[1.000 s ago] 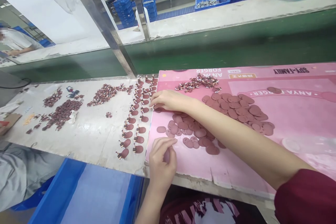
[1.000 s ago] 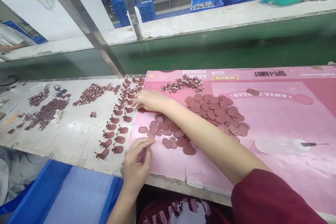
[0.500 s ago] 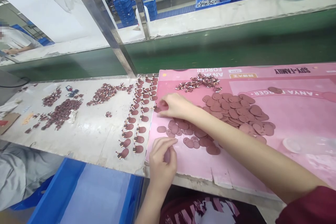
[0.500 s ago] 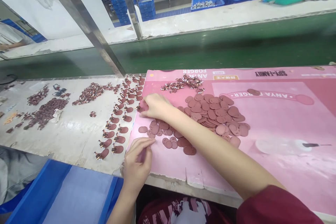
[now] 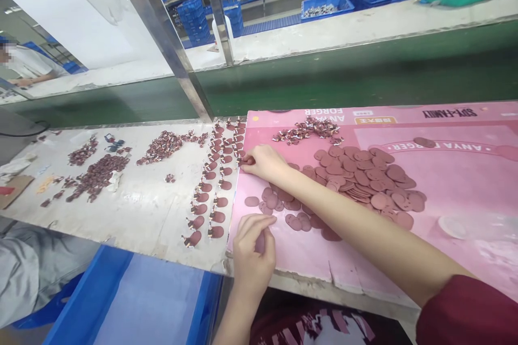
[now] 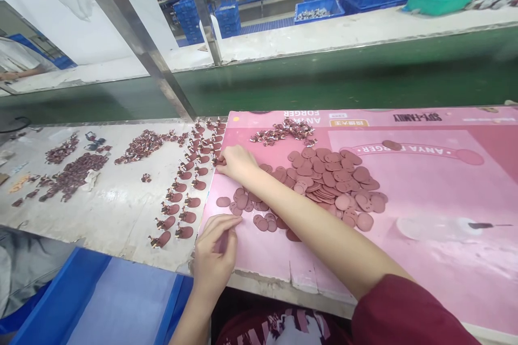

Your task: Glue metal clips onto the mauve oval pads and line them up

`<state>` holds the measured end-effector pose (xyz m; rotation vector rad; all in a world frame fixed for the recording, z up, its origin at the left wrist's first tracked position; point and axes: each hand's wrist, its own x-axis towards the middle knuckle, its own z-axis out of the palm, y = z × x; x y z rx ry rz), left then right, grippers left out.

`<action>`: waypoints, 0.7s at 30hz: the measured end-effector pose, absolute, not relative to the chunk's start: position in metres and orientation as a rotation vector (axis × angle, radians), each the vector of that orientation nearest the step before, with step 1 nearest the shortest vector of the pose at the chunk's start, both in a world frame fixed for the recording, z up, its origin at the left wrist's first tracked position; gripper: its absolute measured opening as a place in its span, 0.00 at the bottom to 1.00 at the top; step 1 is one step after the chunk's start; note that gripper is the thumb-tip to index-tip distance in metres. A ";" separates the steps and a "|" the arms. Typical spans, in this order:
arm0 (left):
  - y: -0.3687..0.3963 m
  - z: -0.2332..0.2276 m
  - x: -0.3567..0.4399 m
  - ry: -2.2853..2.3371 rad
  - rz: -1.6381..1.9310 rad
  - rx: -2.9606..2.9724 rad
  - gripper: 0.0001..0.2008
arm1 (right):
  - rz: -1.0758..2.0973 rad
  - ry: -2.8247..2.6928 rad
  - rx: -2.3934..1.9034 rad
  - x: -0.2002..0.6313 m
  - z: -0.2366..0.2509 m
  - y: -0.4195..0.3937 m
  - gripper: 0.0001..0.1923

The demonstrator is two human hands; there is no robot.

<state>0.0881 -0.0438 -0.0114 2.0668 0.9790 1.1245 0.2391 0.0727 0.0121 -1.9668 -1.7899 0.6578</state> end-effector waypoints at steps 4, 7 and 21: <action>-0.044 -0.012 0.087 0.980 1.114 2.077 0.16 | 0.648 -1.811 -1.935 0.240 0.012 0.078 0.12; -0.044 -0.012 0.087 0.980 1.111 2.086 0.16 | 0.641 -1.827 -1.912 0.241 0.010 0.080 0.11; -0.023 -0.012 0.083 1.228 1.091 2.405 0.15 | -0.229 -1.530 -1.815 0.279 0.042 -0.043 0.14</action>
